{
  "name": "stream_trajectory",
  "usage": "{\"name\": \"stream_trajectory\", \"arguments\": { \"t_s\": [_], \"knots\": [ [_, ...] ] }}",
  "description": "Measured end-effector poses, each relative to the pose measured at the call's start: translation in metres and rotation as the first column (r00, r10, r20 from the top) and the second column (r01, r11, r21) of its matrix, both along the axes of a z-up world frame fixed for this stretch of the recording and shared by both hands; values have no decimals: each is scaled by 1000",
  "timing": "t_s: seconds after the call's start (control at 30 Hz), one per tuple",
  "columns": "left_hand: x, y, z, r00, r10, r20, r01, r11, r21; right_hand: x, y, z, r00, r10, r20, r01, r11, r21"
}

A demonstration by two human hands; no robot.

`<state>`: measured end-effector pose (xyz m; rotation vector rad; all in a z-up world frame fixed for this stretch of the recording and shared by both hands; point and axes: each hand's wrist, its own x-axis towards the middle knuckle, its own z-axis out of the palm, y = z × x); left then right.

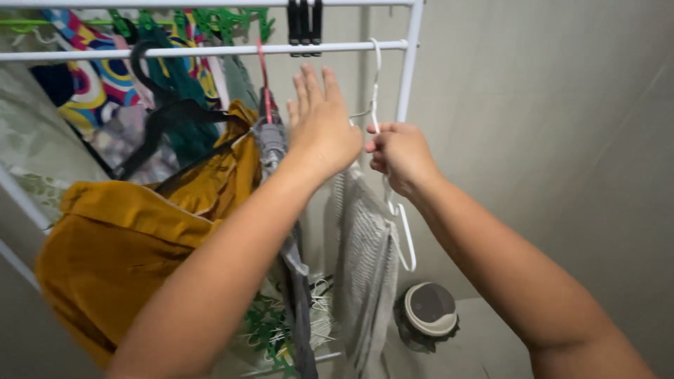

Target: The person takes a folded white towel from a wall hook, unfolds it, and places it on a white hanger. They then hang the towel on a clothes rack. The person repeats this process with a second white towel.

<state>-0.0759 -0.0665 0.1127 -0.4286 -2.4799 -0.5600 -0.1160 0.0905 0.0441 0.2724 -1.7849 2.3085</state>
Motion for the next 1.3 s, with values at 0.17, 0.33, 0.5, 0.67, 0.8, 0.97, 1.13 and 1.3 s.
{"name": "stream_trajectory", "arguments": {
  "t_s": [0.17, 0.33, 0.5, 0.67, 0.8, 0.97, 1.13, 1.3],
  "knots": [
    [16, 5, -2, 997, 28, 75, -27, 999, -20, -10, 4, -12, 966, -159, -204, 220, 918, 331],
    [23, 8, -21, 994, 0, 112, 1, 1000, -6, 14, 8, -11, 739, -155, -656, 586, 629, 511],
    [30, 11, -42, 995, 9, 100, -7, 1000, -19, 47, 13, -1, 617, -130, -776, 748, 402, 528],
    [43, 10, -66, 999, -44, 31, 45, 999, -5, 83, 23, 5, 631, -164, -758, 765, 296, 572],
    [53, 10, -84, 998, -65, -1, 65, 997, 28, 103, 32, -5, 608, -164, -777, 786, 261, 560],
    [69, 10, -115, 992, -121, -35, 124, 986, 108, 127, 43, -26, 643, -142, -753, 755, 282, 592],
    [94, 20, -139, 976, -208, -65, 217, 956, 198, 150, 54, -48, 674, -107, -731, 725, 285, 627],
    [121, 34, -144, 974, -214, -72, 225, 945, 240, 170, 70, -66, 724, -86, -684, 673, 308, 673]
  ]
}}
